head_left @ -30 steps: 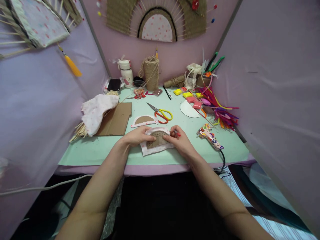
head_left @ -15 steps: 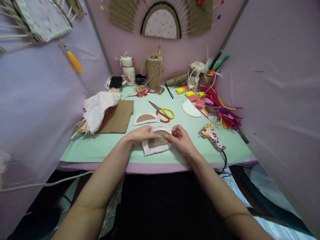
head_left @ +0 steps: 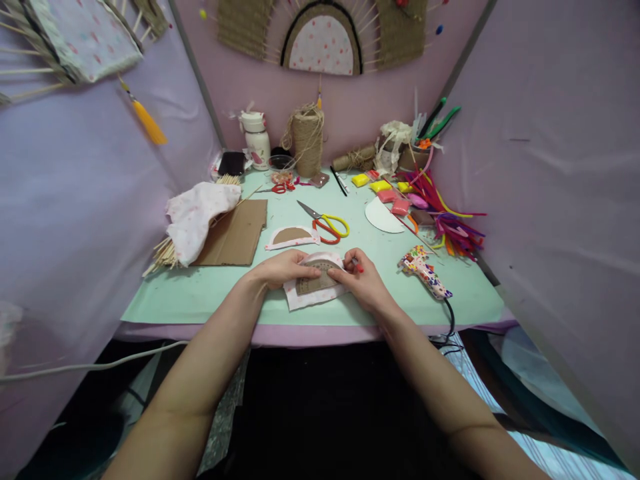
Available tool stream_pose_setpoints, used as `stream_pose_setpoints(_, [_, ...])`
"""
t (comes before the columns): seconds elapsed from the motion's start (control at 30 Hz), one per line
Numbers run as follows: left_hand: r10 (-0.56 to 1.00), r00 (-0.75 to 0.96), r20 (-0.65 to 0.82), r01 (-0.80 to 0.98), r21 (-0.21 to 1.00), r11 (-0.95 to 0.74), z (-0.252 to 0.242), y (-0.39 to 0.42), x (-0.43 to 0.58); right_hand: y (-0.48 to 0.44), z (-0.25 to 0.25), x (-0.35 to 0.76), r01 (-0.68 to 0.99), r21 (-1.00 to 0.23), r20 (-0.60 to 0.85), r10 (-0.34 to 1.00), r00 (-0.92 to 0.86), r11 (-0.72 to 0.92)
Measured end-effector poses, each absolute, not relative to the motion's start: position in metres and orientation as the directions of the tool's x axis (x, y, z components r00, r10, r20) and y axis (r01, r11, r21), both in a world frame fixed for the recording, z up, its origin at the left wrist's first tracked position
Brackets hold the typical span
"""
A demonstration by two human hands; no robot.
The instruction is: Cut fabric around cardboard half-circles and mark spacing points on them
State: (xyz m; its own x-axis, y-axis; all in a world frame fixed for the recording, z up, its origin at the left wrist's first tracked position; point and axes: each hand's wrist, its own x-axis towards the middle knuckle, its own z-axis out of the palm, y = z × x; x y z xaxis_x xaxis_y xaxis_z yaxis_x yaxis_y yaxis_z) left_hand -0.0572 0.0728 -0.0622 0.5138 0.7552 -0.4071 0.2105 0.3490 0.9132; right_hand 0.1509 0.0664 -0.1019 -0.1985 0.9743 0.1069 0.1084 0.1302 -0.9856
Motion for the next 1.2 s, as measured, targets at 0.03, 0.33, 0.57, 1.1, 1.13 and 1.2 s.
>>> stream_pose_setpoints(0.03, [0.755,0.515,-0.407,0.204,0.913,0.353,-0.062,0.073,-0.057,0.066,-0.102,0.151,0.106,-0.986,0.107,0.974,-0.197,0.130])
stream_pose_setpoints(0.33, [0.757,0.516,-0.402,0.154,0.912,0.379,-0.062,0.072,-0.057,0.062,-0.096,0.150,0.068,-0.992,0.087,0.976,-0.197,0.102])
stream_pose_setpoints(0.57, [0.766,0.499,-0.405,0.097,0.905,0.414,-0.064,0.074,-0.062,0.058,-0.088,0.152,0.073,-0.977,0.194,0.978,-0.074,0.199])
stream_pose_setpoints(1.1, [0.795,0.478,-0.373,0.110,0.924,0.367,-0.063,0.075,-0.068,0.030,-0.108,0.171,0.199,-0.767,0.639,0.757,0.141,0.610])
stream_pose_setpoints(1.13, [0.795,0.474,-0.378,0.098,0.920,0.379,-0.063,0.075,-0.068,0.028,-0.108,0.172,0.221,-0.738,0.669,0.734,0.116,0.638])
stream_pose_setpoints(1.2, [0.796,0.467,-0.385,0.064,0.913,0.404,-0.063,0.076,-0.068,0.026,-0.108,0.173,0.224,-0.697,0.709,0.701,0.073,0.681])
